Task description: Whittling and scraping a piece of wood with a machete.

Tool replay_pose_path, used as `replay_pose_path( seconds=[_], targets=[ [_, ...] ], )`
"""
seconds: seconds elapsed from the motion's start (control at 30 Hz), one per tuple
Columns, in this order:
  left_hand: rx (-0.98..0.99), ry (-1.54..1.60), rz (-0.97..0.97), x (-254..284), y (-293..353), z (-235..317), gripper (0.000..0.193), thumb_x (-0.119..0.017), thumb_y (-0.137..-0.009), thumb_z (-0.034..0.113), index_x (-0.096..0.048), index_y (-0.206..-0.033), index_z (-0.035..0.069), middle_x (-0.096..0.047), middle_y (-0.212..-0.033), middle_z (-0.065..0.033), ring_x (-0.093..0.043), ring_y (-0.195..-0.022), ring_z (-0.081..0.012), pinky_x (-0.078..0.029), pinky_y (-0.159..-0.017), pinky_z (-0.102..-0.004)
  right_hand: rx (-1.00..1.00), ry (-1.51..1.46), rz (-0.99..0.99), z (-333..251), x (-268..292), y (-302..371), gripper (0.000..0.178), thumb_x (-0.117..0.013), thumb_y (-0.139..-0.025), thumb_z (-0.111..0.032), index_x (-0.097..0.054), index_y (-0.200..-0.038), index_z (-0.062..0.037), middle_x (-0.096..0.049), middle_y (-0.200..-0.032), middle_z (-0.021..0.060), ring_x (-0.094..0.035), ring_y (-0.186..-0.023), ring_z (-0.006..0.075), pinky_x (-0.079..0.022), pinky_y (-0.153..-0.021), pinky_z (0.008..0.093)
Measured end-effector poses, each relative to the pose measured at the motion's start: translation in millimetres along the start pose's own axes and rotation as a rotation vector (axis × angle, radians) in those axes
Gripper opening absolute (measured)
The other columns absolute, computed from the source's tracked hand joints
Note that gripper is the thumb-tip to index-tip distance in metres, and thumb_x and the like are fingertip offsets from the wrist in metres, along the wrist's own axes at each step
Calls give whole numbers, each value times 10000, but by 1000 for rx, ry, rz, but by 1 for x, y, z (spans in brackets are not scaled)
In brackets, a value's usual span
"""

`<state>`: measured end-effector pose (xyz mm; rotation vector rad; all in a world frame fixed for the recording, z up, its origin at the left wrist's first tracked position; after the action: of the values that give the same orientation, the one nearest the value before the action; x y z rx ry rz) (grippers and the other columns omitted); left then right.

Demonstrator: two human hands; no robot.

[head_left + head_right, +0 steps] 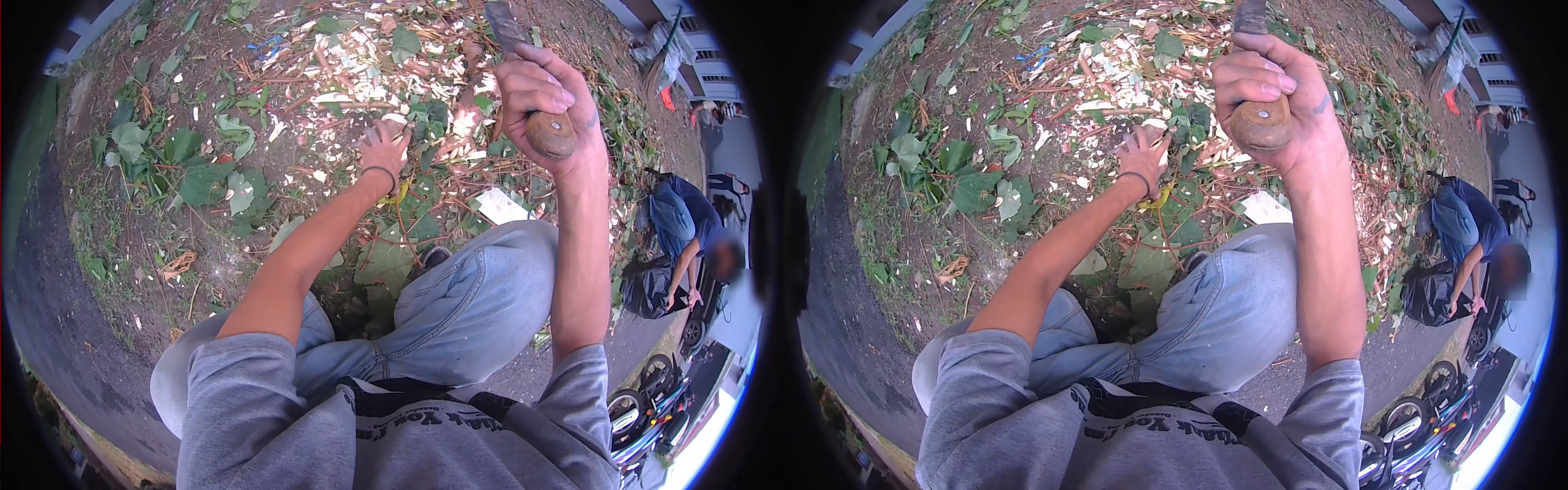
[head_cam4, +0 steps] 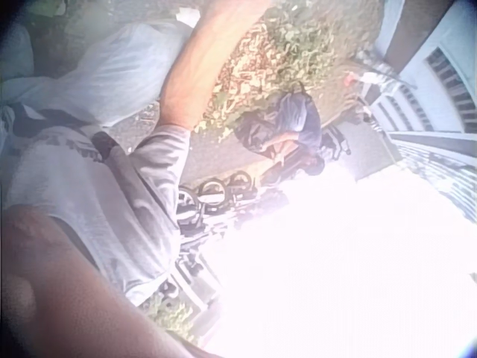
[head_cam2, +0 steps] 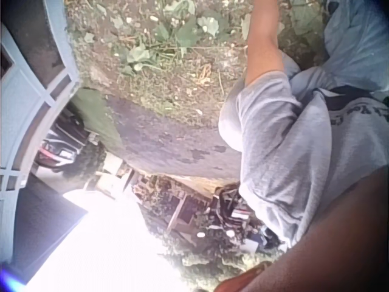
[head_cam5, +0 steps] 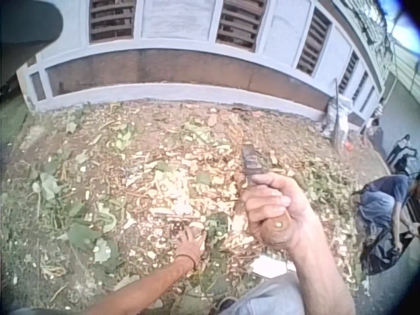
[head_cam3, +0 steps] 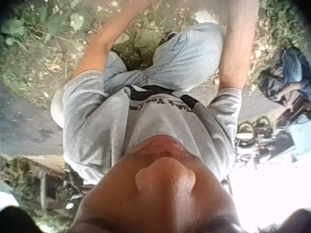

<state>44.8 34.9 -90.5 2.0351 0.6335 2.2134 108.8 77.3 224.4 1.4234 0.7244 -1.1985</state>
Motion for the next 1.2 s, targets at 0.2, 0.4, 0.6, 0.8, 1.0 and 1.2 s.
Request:
replay_pose_path(
  seconds=[0.2, 0.4, 0.6, 0.8, 1.0, 1.2],
  targets=[
    [-42, 294, -189, 7, -23, -42, 1111, -854, -542, 471, -274, -1463, 249, -312, -1429, -254, -423, -1259, -419, -490, -906, -518, -22, -26, 44, 3, 8, 11, 339, -487, -919, -89, -374, -600, -106, -372, -509, -35, -360, -409, 75, -392, -433, 225],
    [15, 1745, -585, 5, 0, -62, 863, -727, -696, 425, -374, -1427, 131, -555, -1295, -118, -565, -1153, -286, -477, -912, -535, 19, -51, 56, 3, 10, 21, 302, -509, -866, -76, -340, -624, -141, -335, -486, -67, -333, -431, 75, -375, -442, 228],
    [-21, 2137, -667, 36, 13, -38, 655, -544, -830, 470, -414, -1395, 164, -525, -1346, -80, -532, -1196, -243, -451, -916, -559, 138, 64, 92, 26, -1, 1, 352, -507, -852, -97, -327, -560, -178, -318, -475, -90, -335, -438, 77, -360, -437, 226],
    [-352, 2157, -98, 146, -28, 80, 700, -608, -865, 387, -290, -1431, 126, -470, -1358, -145, -522, -1145, -240, -457, -921, -442, 18, 40, 26, 43, -8, 20, 331, -496, -869, -120, -338, -584, -180, -327, -496, -96, -311, -426, 57, -328, -418, 211],
    [-257, 1688, 1, 184, -79, 162, 1153, -869, -663, 401, -127, -1496, 111, -368, -1426, -243, -448, -1257, -362, -414, -940, -556, -4, -49, 46, 53, -5, 50, 321, -512, -881, -142, -359, -599, -166, -342, -507, -102, -338, -422, 26, -323, -415, 206],
    [-268, 1320, 149, 156, -102, 163, 1062, -849, -652, 439, -235, -1450, 101, -398, -1383, -229, -449, -1241, -352, -405, -964, -570, 173, -37, 151, 26, 11, 71, 334, -501, -885, -123, -360, -585, -163, -340, -496, -100, -324, -420, 41, -344, -424, 209]
  ],
)
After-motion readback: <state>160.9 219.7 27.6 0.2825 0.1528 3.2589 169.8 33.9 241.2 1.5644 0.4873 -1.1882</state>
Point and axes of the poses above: each hand's wrist, its own y-axis away from the middle knuckle, its own x-axis out of the back of the hand, z = x × y, the point moved 7 cm from there along -y, towards the middle knuckle
